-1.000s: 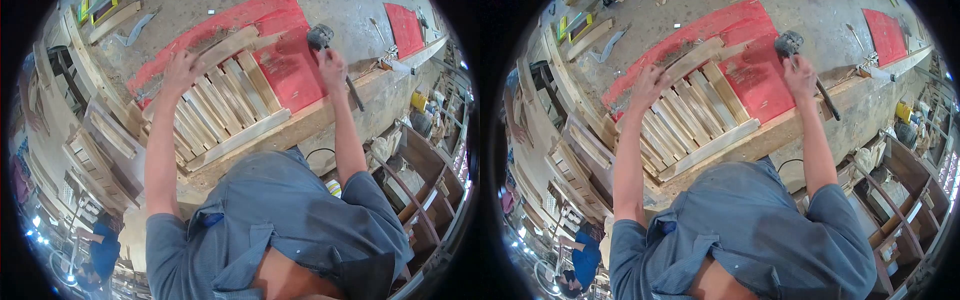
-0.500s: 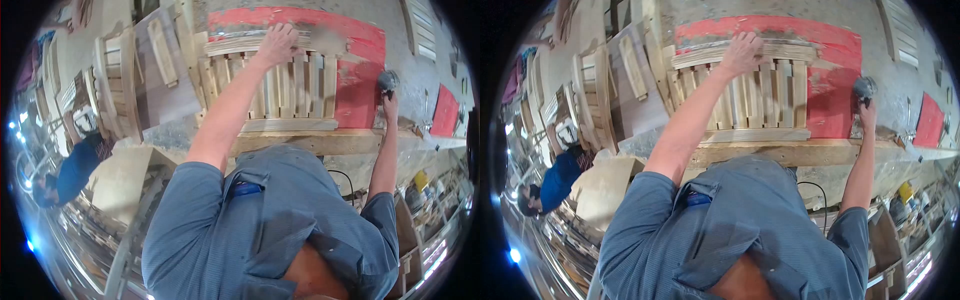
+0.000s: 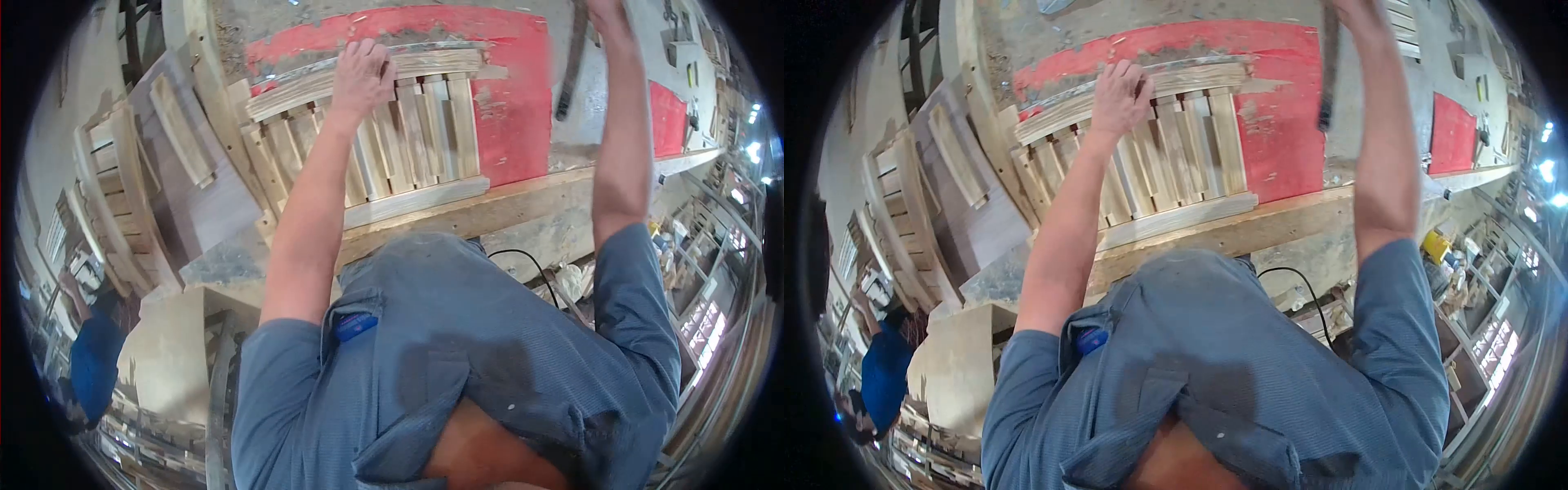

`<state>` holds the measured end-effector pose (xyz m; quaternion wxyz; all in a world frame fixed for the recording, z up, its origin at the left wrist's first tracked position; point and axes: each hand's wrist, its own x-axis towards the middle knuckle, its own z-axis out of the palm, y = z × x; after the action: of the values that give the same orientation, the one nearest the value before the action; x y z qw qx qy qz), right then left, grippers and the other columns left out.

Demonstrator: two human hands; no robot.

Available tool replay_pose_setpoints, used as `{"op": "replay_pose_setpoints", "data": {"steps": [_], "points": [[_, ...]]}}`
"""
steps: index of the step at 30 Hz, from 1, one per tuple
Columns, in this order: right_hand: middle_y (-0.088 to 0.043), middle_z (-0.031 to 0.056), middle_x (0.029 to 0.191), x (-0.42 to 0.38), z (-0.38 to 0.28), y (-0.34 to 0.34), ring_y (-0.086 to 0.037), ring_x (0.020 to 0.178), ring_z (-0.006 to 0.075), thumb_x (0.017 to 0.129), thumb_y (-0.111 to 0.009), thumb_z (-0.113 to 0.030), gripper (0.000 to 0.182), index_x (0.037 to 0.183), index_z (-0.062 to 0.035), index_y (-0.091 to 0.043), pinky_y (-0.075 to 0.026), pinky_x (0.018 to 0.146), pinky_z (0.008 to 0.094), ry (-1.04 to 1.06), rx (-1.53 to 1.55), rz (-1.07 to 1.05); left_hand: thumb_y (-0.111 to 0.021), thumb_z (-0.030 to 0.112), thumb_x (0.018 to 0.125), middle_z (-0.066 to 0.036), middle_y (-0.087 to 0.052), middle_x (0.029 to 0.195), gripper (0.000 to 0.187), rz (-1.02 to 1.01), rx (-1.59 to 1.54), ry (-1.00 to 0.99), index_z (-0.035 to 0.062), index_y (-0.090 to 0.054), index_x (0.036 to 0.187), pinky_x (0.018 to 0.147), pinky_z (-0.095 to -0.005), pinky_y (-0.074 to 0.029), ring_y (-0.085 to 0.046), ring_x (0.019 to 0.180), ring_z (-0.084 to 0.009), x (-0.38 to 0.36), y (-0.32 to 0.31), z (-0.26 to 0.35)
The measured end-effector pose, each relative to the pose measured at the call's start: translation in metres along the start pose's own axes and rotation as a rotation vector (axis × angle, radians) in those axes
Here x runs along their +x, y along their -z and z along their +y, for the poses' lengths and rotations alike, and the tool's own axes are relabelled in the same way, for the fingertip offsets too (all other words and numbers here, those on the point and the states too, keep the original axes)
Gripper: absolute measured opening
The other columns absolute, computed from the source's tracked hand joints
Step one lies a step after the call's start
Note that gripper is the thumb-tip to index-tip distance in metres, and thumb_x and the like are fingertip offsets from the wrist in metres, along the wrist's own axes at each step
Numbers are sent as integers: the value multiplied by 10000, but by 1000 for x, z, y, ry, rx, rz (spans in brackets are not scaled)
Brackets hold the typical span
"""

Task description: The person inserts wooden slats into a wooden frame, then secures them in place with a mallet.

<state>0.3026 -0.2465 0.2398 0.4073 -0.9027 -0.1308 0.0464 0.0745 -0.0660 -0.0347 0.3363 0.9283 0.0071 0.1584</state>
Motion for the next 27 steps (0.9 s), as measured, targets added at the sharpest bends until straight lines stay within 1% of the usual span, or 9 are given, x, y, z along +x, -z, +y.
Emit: {"op": "replay_pose_setpoints", "data": {"steps": [2,4,8,14,16,17,20,24,27], "points": [[-624,121,747,-3,-7,-29,-566,549,197,869,-651,-189,369,1179,-1,-579,-479,504,376,18,-115,44,-750,480,781,-117,-542,945,466,-14,-21,49,85,-589,968,841,-461,-433,-541,968,-320,-7,6,14],[-635,135,820,-14,54,-37,-576,586,209,886,-657,-222,381,1191,-11,-566,-485,515,384,706,-650,200,-757,472,793,-117,-549,954,462,-77,106,-8,80,-593,974,820,-454,-450,-543,950,-334,2,27,23],[-588,98,645,-98,155,-16,-590,527,206,854,-710,-320,331,881,-4,-615,-475,495,371,-312,-196,-202,-743,461,846,-126,-610,887,414,-53,97,-69,72,-609,884,779,-465,-465,-597,892,-357,25,25,7],[-624,135,741,-233,311,42,-601,540,237,799,-751,-296,369,974,1,-617,-486,478,382,-581,-191,-159,-680,231,959,-72,-710,886,239,481,-704,196,2,-653,1019,654,-377,-511,-674,744,-199,121,164,58],[-617,147,740,-263,375,41,-605,546,243,783,-767,-296,389,957,13,-609,-485,474,392,-14,-488,-5,-680,187,963,-47,-696,926,244,648,-557,348,-26,-646,1078,618,-331,-537,-660,758,-126,107,160,90],[-617,148,757,-257,298,43,-622,584,258,779,-777,-311,420,962,24,-602,-506,512,406,-644,-160,-134,-692,193,956,-60,-693,916,267,642,-743,417,-33,-637,1087,592,-336,-554,-661,739,-138,94,129,86],[-550,33,659,-269,331,26,-519,477,156,825,-759,-231,291,965,-37,-593,-426,420,344,-572,-198,-31,-707,233,950,-100,-692,910,324,618,-1061,869,-34,-616,1108,513,-361,-590,-660,664,-170,25,41,75],[-537,28,638,-274,310,21,-510,464,143,843,-743,-193,239,952,-50,-585,-405,399,327,-673,119,1,-705,315,957,-133,-694,898,386,487,-1042,1037,-38,-622,1089,489,-345,-553,-655,613,-197,-17,39,63],[-610,74,695,-270,313,16,-604,580,174,826,-741,-211,271,952,-4,-622,-476,495,346,-724,54,-3,-710,416,920,-187,-714,999,461,-489,-38,953,-20,-672,1065,737,-417,-552,-682,768,-307,-36,69,63]]}}
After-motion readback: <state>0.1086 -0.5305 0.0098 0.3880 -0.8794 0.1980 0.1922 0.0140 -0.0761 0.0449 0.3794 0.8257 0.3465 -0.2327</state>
